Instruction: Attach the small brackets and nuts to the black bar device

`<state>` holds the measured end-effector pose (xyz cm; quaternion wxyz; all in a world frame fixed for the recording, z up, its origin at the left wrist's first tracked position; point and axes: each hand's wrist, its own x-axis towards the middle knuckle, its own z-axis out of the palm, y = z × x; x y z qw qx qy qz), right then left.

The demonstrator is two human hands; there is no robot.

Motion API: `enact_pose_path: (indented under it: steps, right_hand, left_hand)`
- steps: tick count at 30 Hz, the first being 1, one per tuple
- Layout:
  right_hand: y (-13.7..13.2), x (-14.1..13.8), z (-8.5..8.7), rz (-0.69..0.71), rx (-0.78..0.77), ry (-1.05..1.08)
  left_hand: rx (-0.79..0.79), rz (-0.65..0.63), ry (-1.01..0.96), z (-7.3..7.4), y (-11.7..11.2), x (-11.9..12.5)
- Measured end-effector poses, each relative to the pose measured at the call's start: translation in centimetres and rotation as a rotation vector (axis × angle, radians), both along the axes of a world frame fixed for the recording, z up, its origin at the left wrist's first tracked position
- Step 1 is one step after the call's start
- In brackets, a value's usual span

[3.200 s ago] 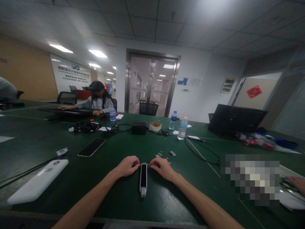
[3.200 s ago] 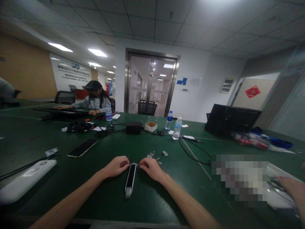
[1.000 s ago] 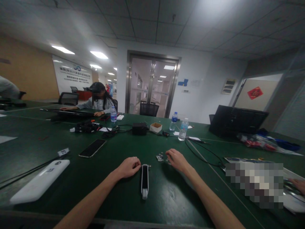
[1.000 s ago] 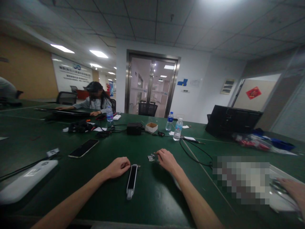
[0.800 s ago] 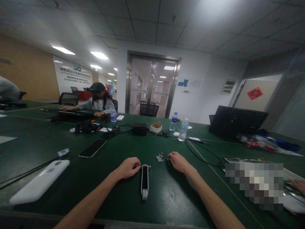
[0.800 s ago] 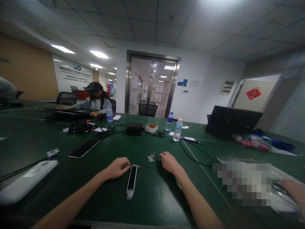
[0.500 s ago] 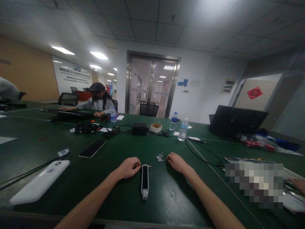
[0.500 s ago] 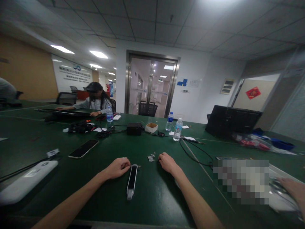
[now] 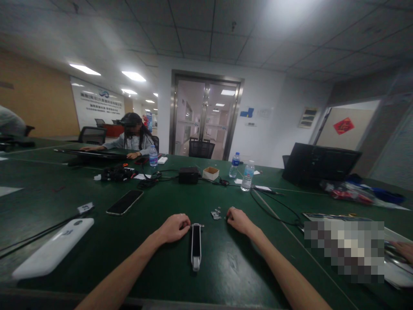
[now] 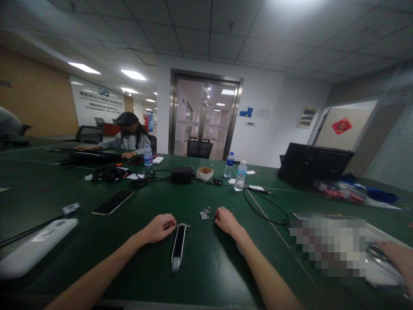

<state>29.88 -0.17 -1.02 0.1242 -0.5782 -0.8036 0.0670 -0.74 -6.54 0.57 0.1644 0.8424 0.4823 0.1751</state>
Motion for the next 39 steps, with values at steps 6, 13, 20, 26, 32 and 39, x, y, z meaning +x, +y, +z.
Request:
enact_pose_path:
  steps: [6,13,20,26,32,39]
  right_hand:
    - [0.2,0.1,0.1,-0.059,-0.056,-0.03]
    - [-0.1,0.0,0.3,-0.039,-0.071,0.009]
    - [-0.4,-0.8,-0.4,0.129,0.146,0.125]
    - [-3.1,-4.9,-0.4,0.405,0.336,0.414]
    - [-5.6,-8.2,-1.2,0.507,0.32,0.556]
    - [-5.8,-8.4,-1.3,0.487,0.27,0.613]
  left_hand:
    - [-0.006,0.006,0.006,0.1,-0.2,0.0]
    - [0.069,-0.019,0.0,-0.3,0.1,0.0]
    - [0.09,0.002,-0.04,-0.1,-0.2,0.1]
    - [0.303,-0.008,-0.079,0.1,-1.0,1.3]
    - [0.498,-0.179,-0.02,-1.0,-1.5,3.0]
    - [0.588,-0.2,-0.021,-1.5,-1.3,3.1]
